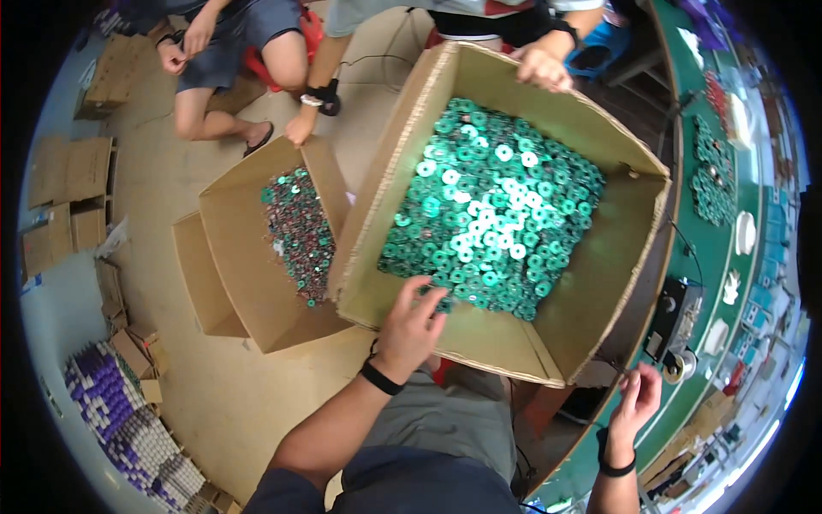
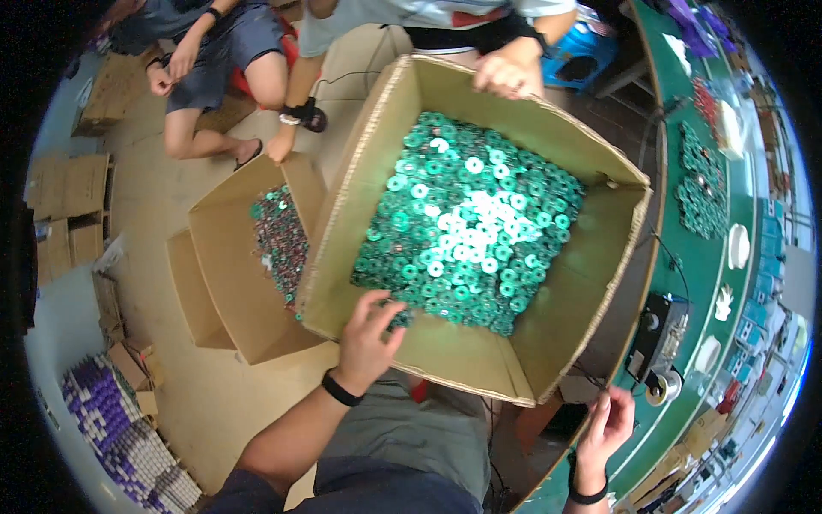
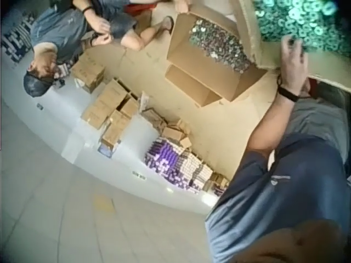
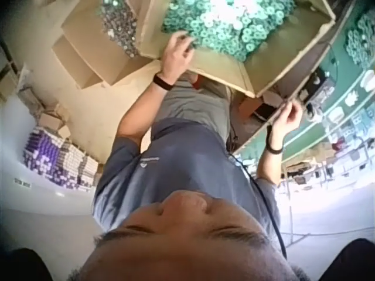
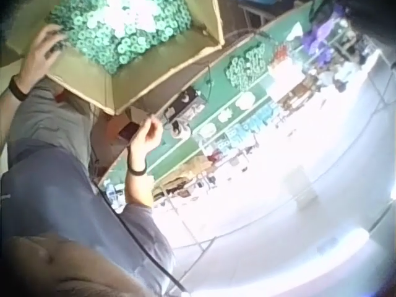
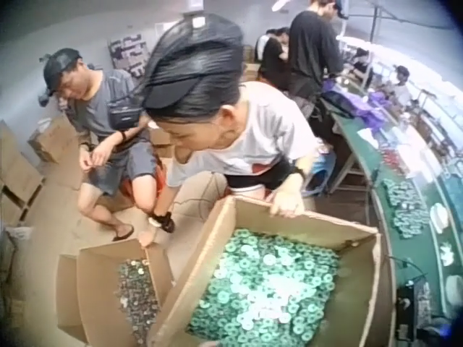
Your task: The person sorts and organizes small green plastic components by hand, placing them into a cardboard box and onto a work surface.
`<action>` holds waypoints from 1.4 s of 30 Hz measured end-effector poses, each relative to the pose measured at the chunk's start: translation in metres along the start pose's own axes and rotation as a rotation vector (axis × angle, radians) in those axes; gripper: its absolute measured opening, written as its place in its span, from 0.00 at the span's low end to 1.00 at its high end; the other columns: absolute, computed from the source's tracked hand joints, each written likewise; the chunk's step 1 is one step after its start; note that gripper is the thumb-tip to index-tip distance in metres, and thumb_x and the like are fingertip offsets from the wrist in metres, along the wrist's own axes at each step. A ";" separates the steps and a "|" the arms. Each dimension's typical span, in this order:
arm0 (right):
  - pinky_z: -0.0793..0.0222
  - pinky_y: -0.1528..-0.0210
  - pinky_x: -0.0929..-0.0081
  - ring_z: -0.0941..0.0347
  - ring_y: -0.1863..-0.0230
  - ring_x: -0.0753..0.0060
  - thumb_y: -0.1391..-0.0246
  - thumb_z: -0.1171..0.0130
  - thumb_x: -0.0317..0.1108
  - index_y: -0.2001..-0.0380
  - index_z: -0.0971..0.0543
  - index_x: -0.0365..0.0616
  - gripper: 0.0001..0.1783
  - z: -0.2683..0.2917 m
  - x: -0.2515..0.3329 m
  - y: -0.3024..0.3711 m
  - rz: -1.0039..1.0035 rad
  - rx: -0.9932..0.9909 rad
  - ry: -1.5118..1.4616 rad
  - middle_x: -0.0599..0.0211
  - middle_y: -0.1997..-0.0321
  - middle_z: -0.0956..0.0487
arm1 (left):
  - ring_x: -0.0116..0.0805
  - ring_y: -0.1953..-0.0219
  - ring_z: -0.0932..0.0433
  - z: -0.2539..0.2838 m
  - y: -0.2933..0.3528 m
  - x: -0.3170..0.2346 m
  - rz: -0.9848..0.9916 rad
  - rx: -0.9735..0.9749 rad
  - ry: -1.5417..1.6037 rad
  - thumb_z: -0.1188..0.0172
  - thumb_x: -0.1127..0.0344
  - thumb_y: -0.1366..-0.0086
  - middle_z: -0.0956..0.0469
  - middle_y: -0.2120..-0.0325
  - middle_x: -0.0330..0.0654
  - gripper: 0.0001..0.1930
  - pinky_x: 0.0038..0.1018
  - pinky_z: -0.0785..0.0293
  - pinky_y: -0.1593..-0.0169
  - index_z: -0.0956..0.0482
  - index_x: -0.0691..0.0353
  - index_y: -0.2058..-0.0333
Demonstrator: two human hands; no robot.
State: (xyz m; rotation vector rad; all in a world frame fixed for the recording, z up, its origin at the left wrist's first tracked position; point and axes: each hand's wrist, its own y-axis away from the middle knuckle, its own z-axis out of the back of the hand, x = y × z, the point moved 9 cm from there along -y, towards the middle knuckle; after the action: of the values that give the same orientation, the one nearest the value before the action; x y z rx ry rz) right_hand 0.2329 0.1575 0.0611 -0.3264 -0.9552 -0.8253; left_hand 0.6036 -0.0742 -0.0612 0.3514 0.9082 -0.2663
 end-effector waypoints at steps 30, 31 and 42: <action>0.52 0.94 0.81 0.40 0.95 0.80 0.26 0.44 0.40 0.78 0.23 0.42 0.23 0.144 -0.312 0.100 -0.885 -0.128 -0.289 0.70 0.90 0.29 | 0.56 0.48 0.21 -0.212 -0.029 -0.084 -0.530 0.853 -0.630 0.37 0.73 0.39 0.25 0.46 0.54 0.18 0.46 0.19 0.46 0.17 0.62 0.48; 0.52 0.94 0.81 0.40 0.95 0.80 0.26 0.45 0.40 0.78 0.23 0.42 0.23 0.144 -0.314 0.101 -0.874 -0.115 -0.292 0.70 0.90 0.28 | 0.54 0.46 0.22 -0.236 -0.018 -0.086 -0.539 0.975 -0.686 0.39 0.73 0.38 0.26 0.45 0.53 0.19 0.45 0.18 0.47 0.17 0.62 0.48; 0.50 0.94 0.81 0.39 0.95 0.80 0.25 0.45 0.39 0.78 0.23 0.42 0.23 0.139 -0.307 0.099 -0.869 -0.083 -0.326 0.68 0.90 0.27 | 0.50 0.48 0.23 -0.312 0.005 -0.016 -0.587 1.071 -0.787 0.44 0.64 0.30 0.28 0.47 0.50 0.12 0.39 0.14 0.52 0.17 0.63 0.54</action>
State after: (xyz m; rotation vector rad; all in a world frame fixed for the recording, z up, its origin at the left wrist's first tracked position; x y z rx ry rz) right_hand 0.1292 0.4500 -0.1043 -0.1023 -1.3951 -1.6393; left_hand 0.3715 0.0583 -0.2232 0.8746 -0.0151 -1.3480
